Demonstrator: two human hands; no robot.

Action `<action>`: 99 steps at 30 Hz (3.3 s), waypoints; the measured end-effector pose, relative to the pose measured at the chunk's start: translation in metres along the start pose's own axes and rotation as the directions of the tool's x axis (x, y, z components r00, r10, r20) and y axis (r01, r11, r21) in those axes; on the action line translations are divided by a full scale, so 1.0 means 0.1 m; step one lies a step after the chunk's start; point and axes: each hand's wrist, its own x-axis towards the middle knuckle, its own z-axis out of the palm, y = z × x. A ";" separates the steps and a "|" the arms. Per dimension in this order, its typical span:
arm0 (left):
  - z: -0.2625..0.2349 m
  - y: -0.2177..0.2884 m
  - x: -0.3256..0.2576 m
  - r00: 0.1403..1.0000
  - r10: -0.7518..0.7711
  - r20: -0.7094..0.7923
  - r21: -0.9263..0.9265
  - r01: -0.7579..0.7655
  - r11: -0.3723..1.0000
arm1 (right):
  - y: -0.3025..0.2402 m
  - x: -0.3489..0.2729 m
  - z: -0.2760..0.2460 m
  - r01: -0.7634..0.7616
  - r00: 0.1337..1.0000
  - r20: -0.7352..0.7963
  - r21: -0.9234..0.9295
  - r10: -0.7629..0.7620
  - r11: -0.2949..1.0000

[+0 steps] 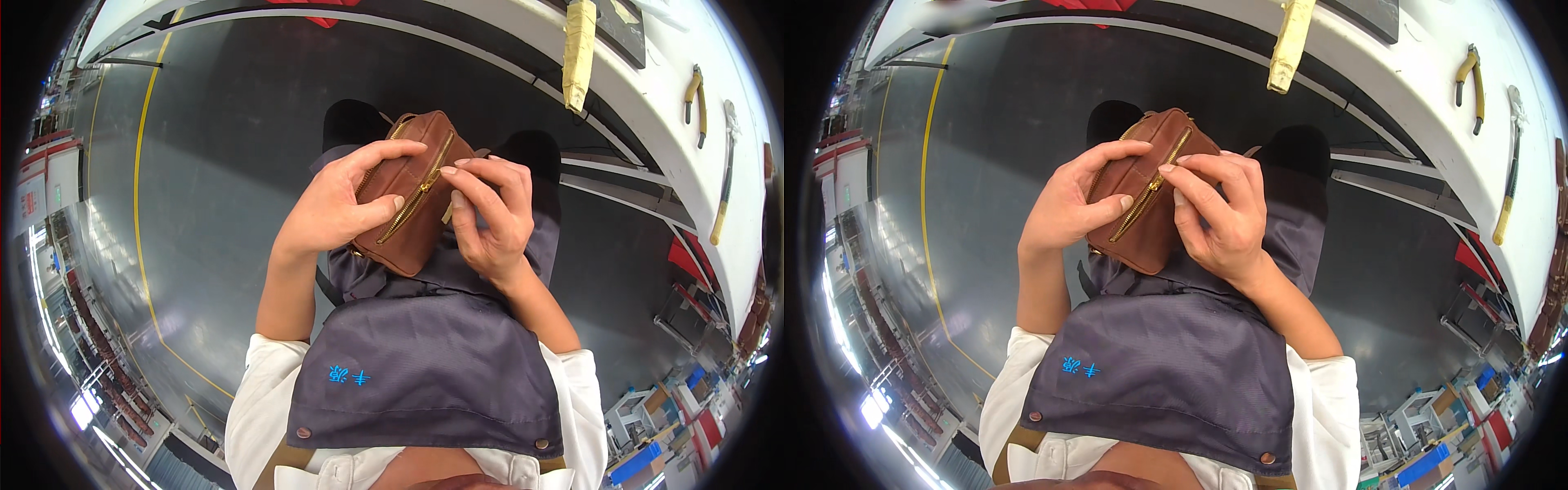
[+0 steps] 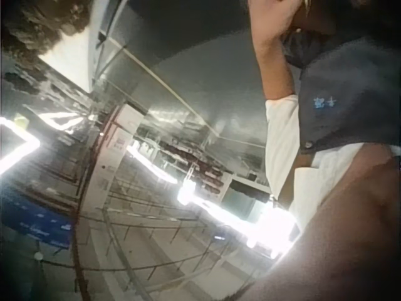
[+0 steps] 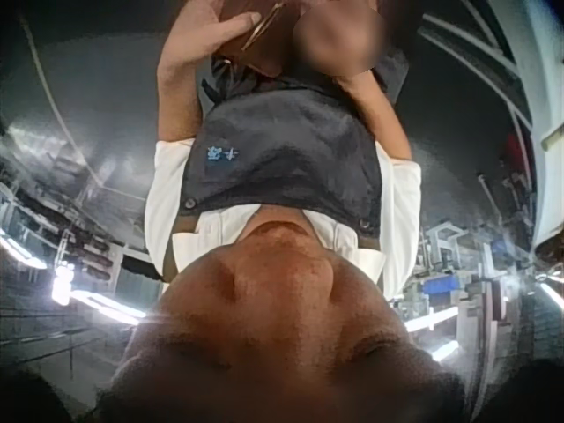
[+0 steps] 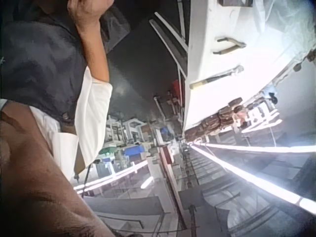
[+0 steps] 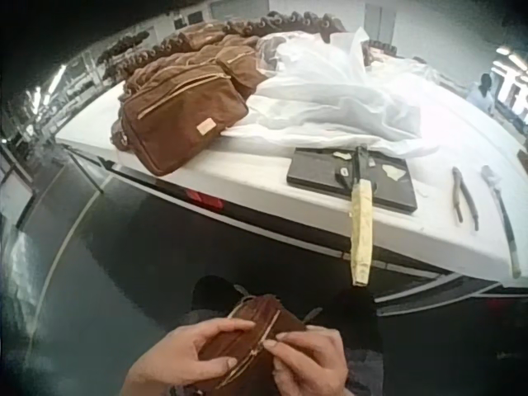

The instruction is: Assembling and finishing leather pouches by attaching hardware and inspecting zippers using specialized tools.

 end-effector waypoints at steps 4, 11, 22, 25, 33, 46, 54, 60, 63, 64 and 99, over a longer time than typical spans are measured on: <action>0.01 -0.04 -0.01 0.999 0.015 -0.039 0.133 -0.009 0.991 | -0.01 0.03 0.03 0.000 1.000 0.003 -0.032 0.001 0.999; 0.01 0.08 -0.02 1.000 -0.028 0.006 0.204 0.026 0.979 | 0.06 0.00 0.08 -0.108 0.993 0.052 0.061 0.105 0.992; 0.00 0.05 0.00 1.000 -0.026 -0.004 0.044 0.026 0.999 | 0.11 -0.05 0.09 -0.114 0.991 0.073 0.072 0.109 0.991; 0.01 0.07 0.00 0.999 -0.045 -0.001 0.048 0.045 0.998 | 0.09 -0.06 0.08 -0.212 0.976 0.082 0.121 0.203 0.970; 0.02 0.02 0.00 0.999 -0.051 -0.014 0.088 0.052 0.995 | 0.05 0.01 -0.02 -0.663 0.748 0.386 0.400 0.539 0.633; -0.04 0.08 0.12 0.985 -0.149 -0.083 -0.349 0.111 0.931 | 0.38 -0.08 0.13 -0.925 0.228 0.810 0.353 0.540 -0.140; -0.07 -0.03 0.19 0.983 -0.148 -0.110 -0.310 0.107 0.945 | 0.45 -0.18 0.19 -0.930 0.179 0.808 0.326 0.561 -0.172; -0.08 -0.04 0.15 0.990 -0.110 -0.083 -0.307 0.080 0.948 | 0.46 -0.18 0.18 -0.924 0.284 0.739 0.381 0.611 -0.031; -0.11 -0.08 0.15 0.990 -0.118 -0.074 -0.286 0.092 0.954 | 0.44 -0.14 0.14 -0.923 0.317 0.688 0.383 0.653 0.044; -0.12 -0.09 0.14 0.992 -0.112 -0.055 -0.289 0.092 0.953 | 0.43 -0.13 0.14 -0.917 0.346 0.661 0.387 0.666 0.093; -0.13 -0.11 0.31 0.971 -0.203 0.128 -0.187 0.225 0.956 | 0.43 0.54 -2.20 -0.608 0.735 -0.626 -0.438 0.261 0.662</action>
